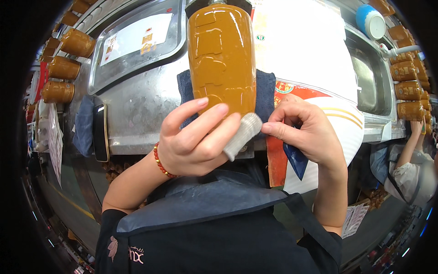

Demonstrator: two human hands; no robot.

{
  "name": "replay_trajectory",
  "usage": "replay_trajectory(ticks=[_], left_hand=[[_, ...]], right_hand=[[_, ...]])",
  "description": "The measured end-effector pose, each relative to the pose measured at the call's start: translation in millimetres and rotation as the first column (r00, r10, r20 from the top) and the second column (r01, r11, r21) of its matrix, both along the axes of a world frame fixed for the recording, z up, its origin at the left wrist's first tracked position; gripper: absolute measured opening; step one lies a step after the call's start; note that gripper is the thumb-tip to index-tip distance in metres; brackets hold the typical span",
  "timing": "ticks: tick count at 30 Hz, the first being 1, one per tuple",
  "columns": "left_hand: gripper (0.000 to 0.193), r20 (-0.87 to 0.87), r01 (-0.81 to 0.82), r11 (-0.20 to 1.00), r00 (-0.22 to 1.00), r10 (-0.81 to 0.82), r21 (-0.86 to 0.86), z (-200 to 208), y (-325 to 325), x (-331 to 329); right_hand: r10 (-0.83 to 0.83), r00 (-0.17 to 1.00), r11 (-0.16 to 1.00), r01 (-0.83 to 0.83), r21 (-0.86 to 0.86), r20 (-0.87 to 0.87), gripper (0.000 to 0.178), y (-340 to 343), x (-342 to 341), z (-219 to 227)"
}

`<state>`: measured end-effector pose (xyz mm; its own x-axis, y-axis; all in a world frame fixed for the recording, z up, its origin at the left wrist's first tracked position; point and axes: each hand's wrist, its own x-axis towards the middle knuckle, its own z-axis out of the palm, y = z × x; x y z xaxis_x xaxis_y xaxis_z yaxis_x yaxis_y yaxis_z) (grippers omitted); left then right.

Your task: The person applies a sticker to a brown bottle, smooths it with a blue card, and wipes the surface with a cloth. The person repeats this process on multiple bottles at a workstation.

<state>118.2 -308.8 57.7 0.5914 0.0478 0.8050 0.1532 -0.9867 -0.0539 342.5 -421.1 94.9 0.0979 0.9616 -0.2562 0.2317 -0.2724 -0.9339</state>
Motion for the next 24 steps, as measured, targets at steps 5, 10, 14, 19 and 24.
replay_trajectory(ticks=[5, 10, 14, 19, 24], left_hand=[[0.049, -0.082, 0.038, 0.965, 0.995, -0.062, -0.26, 5, 11, 8], [0.089, -0.104, -0.008, 0.921, 0.994, -0.035, -0.389, 4, 12, 3], [0.096, -0.045, 0.014, 0.888, 0.998, -0.039, -0.459, 1, 12, 0], [0.096, -0.052, 0.013, 0.868, 0.998, -0.044, -0.496, 1, 13, -6], [0.098, -0.044, 0.022, 0.835, 0.998, -0.055, -0.55, -2, 13, -12]], right_hand=[[-0.03, 0.998, 0.999, 0.029, -0.018, -0.061, 0.017, -4, 3, -2], [-0.026, 0.997, 1.0, 0.026, 0.008, -0.069, 0.017, -5, 3, -5], [-0.009, 0.999, 1.0, 0.01, 0.026, -0.052, 0.016, -4, 2, -5], [-0.016, 0.997, 1.0, 0.017, 0.01, -0.071, 0.016, 0, -1, -2], [0.001, 0.998, 0.999, 0.001, 0.036, -0.061, 0.016, 2, -6, -2]])
